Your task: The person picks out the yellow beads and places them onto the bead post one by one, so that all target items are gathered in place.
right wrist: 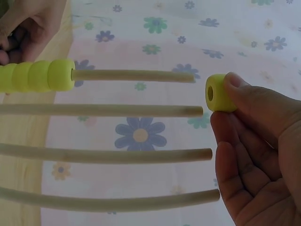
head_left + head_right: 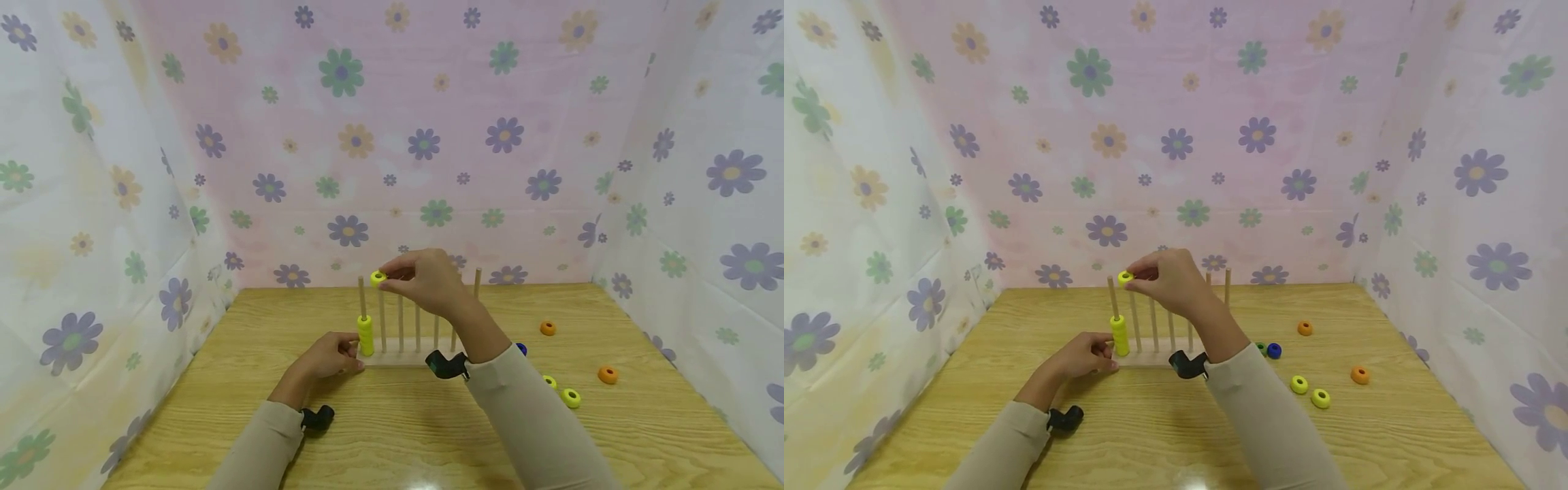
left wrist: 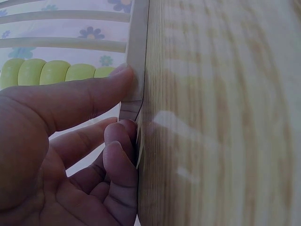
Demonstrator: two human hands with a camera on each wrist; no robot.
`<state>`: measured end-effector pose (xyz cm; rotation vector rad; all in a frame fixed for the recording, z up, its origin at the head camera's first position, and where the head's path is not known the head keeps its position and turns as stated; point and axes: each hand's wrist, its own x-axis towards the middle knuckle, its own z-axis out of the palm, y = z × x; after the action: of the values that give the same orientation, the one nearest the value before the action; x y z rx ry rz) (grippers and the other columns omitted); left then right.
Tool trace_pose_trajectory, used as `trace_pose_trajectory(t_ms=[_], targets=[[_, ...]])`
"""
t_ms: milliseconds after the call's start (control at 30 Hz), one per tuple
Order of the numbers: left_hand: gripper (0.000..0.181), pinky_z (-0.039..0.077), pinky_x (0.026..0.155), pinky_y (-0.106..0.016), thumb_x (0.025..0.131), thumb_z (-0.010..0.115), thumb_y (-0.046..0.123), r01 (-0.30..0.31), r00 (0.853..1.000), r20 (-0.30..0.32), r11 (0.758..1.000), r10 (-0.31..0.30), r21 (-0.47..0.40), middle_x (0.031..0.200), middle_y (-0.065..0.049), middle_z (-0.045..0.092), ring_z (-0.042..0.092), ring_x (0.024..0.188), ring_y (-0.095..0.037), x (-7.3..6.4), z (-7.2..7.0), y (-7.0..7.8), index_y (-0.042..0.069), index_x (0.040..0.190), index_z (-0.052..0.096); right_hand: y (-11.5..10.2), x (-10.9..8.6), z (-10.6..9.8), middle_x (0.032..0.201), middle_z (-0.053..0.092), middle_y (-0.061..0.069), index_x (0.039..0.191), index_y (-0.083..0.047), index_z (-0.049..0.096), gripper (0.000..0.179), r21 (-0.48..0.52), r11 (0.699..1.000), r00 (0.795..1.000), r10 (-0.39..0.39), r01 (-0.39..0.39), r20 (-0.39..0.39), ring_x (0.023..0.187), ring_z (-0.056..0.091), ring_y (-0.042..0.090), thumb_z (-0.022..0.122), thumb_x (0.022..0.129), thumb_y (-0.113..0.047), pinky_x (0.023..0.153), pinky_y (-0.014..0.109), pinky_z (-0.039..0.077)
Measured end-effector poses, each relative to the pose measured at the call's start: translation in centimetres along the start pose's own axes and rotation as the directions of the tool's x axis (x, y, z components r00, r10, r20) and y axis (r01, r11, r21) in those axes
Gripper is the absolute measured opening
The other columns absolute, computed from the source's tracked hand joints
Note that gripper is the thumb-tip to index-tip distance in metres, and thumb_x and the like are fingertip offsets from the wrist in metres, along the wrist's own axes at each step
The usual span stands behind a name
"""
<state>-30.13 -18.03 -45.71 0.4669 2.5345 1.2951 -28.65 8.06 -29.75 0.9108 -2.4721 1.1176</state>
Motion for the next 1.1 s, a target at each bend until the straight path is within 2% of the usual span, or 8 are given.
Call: trace_pose_trajectory(t_ms=[367,733,900,1100], targets=[[0.058,0.048,0.062,-0.029,0.086,0.085,0.011,0.006,1.000,-0.004,1.000,-0.006,-0.010,0.092,-0.006,0.060,0.054,0.074,-0.017,0.1,0.1,-0.1,0.010,0.140,0.065,-0.2,0.4,1.2,0.099,0.078,-0.008,0.111,-0.021,0.082,0.022,-0.017,1.000,0.999,-0.005,0.004,-0.050,0.084,0.072,0.005,0.080,0.092,-0.032,0.075,0.027,0.060],[0.055,0.047,0.060,-0.028,0.087,0.083,0.011,-0.006,1.000,0.011,1.000,0.006,-0.005,0.091,-0.006,0.061,0.053,0.072,-0.017,0.1,0.0,0.0,0.011,0.139,0.066,-0.5,1.1,2.0,0.100,0.078,-0.006,0.112,-0.018,0.082,0.023,0.019,1.000,0.997,-0.001,0.003,-0.073,0.084,0.072,0.006,0.081,0.092,-0.030,0.076,0.028,0.060],[0.054,0.049,0.060,-0.028,0.088,0.083,0.011,-0.011,1.000,0.007,1.000,0.011,0.017,0.091,-0.006,0.061,0.054,0.073,-0.017,0.0,0.0,0.1,0.011,0.139,0.066,-0.8,1.3,2.5,0.100,0.078,-0.006,0.113,-0.018,0.082,0.024,0.022,0.999,0.996,0.026,-0.024,-0.086,0.084,0.071,0.006,0.080,0.093,-0.030,0.076,0.027,0.060],[0.057,0.048,0.060,-0.029,0.088,0.083,0.011,-0.018,1.000,0.010,1.000,0.018,0.004,0.091,-0.007,0.062,0.054,0.072,-0.017,0.1,0.0,0.1,0.010,0.142,0.064,-1.0,1.4,2.9,0.101,0.079,-0.004,0.111,-0.017,0.082,0.023,0.054,0.996,0.990,0.082,-0.077,-0.112,0.086,0.073,0.008,0.082,0.092,-0.028,0.077,0.028,0.061]])
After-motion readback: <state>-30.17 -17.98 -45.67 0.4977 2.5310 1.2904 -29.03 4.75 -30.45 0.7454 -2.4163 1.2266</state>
